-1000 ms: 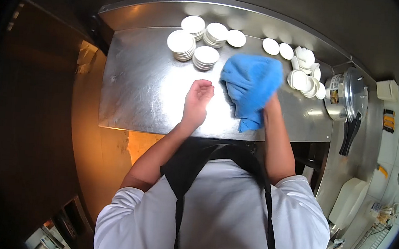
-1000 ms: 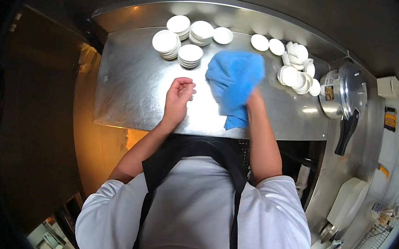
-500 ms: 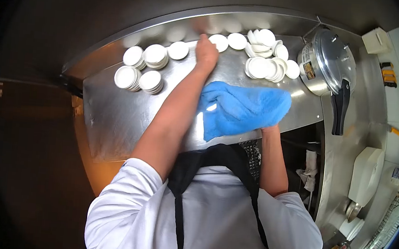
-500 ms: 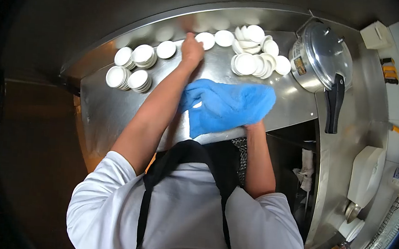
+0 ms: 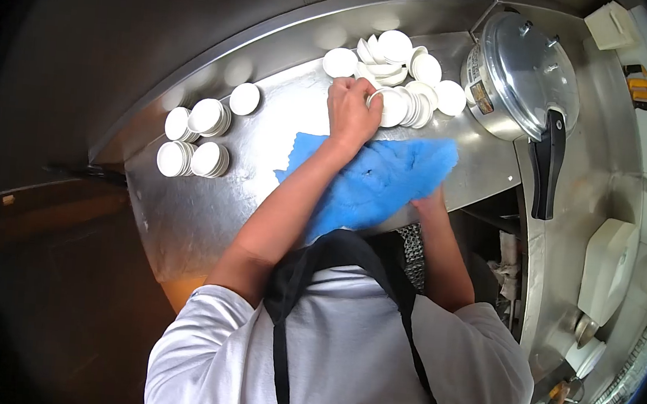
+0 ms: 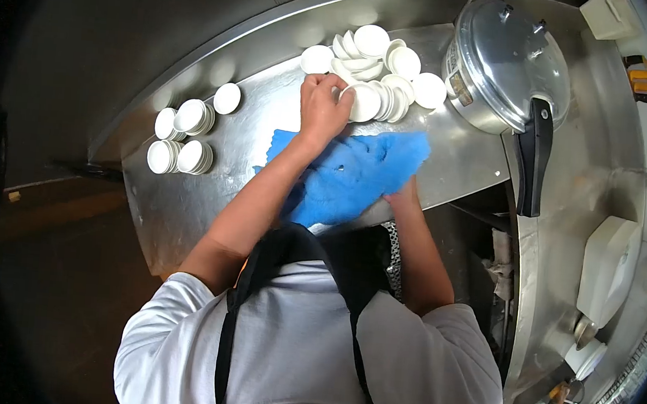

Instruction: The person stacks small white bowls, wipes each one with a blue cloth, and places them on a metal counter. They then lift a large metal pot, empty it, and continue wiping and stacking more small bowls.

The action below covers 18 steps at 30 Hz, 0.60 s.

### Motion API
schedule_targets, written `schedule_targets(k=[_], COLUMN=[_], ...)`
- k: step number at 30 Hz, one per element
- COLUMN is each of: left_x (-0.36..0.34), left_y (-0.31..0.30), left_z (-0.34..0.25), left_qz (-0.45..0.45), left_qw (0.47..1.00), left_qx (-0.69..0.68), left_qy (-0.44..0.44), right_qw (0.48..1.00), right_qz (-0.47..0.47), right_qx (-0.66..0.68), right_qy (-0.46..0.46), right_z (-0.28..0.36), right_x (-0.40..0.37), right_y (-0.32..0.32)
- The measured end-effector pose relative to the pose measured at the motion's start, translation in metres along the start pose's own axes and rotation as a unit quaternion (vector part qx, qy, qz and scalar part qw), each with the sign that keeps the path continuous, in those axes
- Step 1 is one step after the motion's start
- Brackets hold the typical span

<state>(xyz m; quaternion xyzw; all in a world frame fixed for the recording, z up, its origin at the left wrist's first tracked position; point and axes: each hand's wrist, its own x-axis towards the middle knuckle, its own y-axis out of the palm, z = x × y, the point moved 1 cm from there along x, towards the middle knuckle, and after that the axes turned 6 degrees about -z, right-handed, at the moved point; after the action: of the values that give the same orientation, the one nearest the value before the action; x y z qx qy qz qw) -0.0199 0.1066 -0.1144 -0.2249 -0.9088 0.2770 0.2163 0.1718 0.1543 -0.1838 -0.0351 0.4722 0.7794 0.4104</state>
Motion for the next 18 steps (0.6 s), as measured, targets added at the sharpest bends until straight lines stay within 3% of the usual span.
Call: schedule_targets(k=[2, 9, 11, 14, 15, 18], left_x=[-0.008, -0.02, -0.026, -0.035, -0.04, -0.048], left_y=[0.009, -0.007, -0.023, -0.037, -0.041, -0.052], left_z=[0.004, 0.037, 0.041, 0.04, 0.035, 0.034], left_qz=[-0.009, 0.1, 0.119, 0.174, 0.209, 0.179], left_qw=[0.999, 0.985, 0.974, 0.922, 0.882, 0.889], left_qx=[-0.035, -0.082, -0.118, -0.275, -0.339, -0.352], left_qy=[-0.02, -0.114, -0.151, -0.207, -0.253, -0.233], right_qw=[1.0, 0.983, 0.96, 0.853, 0.837, 0.833], right_qz=[0.021, -0.074, -0.062, -0.022, -0.03, -0.015], right_qx=[-0.011, -0.166, -0.267, -0.478, -0.509, -0.537], right_qy=[-0.016, -0.023, -0.065, -0.207, -0.198, -0.134], right_z=[-0.005, 0.001, -0.004, -0.019, -0.018, -0.012], right_x=[0.008, 0.002, 0.005, 0.018, 0.015, 0.005], right_y=[-0.012, 0.013, 0.016, 0.036, 0.05, 0.089])
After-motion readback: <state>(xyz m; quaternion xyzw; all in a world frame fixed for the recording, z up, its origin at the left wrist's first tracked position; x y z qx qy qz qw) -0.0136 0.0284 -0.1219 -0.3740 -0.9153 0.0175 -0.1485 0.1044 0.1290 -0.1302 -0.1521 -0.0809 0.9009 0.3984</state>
